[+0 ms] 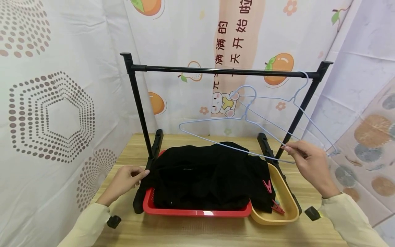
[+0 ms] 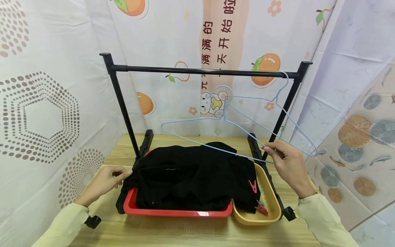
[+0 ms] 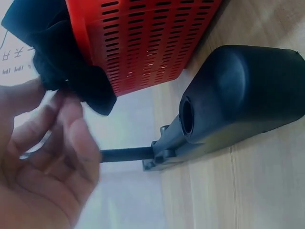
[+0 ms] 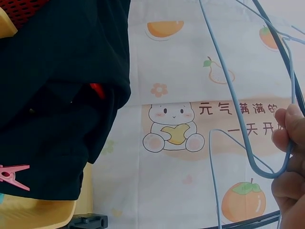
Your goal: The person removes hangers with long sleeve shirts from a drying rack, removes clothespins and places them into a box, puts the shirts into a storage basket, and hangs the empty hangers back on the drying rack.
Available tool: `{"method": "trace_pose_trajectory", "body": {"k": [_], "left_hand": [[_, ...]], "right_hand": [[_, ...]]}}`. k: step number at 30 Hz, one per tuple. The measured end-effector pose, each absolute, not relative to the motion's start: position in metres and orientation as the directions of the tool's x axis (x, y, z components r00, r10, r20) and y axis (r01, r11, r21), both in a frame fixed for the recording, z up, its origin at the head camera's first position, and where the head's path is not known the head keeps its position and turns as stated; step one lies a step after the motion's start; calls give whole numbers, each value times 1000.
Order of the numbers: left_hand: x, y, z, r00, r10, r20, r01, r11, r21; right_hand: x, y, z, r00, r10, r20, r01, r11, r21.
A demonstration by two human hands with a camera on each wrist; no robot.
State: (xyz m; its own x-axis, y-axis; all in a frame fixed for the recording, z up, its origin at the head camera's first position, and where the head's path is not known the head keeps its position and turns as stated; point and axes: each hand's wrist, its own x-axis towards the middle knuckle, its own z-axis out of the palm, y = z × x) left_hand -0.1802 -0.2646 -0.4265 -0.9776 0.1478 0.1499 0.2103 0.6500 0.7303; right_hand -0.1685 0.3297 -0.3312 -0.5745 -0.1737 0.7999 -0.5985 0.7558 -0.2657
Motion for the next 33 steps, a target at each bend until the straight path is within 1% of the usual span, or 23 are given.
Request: {"method": "trace_pose_trajectory", "body": {"k": [5,8,11,17,23,29,33], "left_hand": [[-174,-269,-427,-988,150,-35,63,603,795],[-172,-272,-431,-971,208,-117,28,584,812],[-171,-273,-435,-948,271,-166,12,552,834],[-173,-270,-441,-925,320,-204,-30,474,880],[-174,-268,-442,-915,332,-230,-72,425,902],[-174,-268,-443,-909,336,-247,-95,408,908],[-174,-268,-443,-904,350,-246,-97,393,915]], "right_hand": [[-167,333,-330,-582,-161,797,-581,768,-270],[-167,335,-330,-588,-157,793,-568,778,-267],[-168,337,-331,-588,-159,793,-570,777,-267],[-170,341,-332,-578,-148,803,-568,779,-266],[-172,345,-329,-599,-113,793,-538,790,-293],[-173,353,-324,-601,-43,798,-499,801,-332],[-174,361,-318,-629,35,776,-443,805,-395]]}}
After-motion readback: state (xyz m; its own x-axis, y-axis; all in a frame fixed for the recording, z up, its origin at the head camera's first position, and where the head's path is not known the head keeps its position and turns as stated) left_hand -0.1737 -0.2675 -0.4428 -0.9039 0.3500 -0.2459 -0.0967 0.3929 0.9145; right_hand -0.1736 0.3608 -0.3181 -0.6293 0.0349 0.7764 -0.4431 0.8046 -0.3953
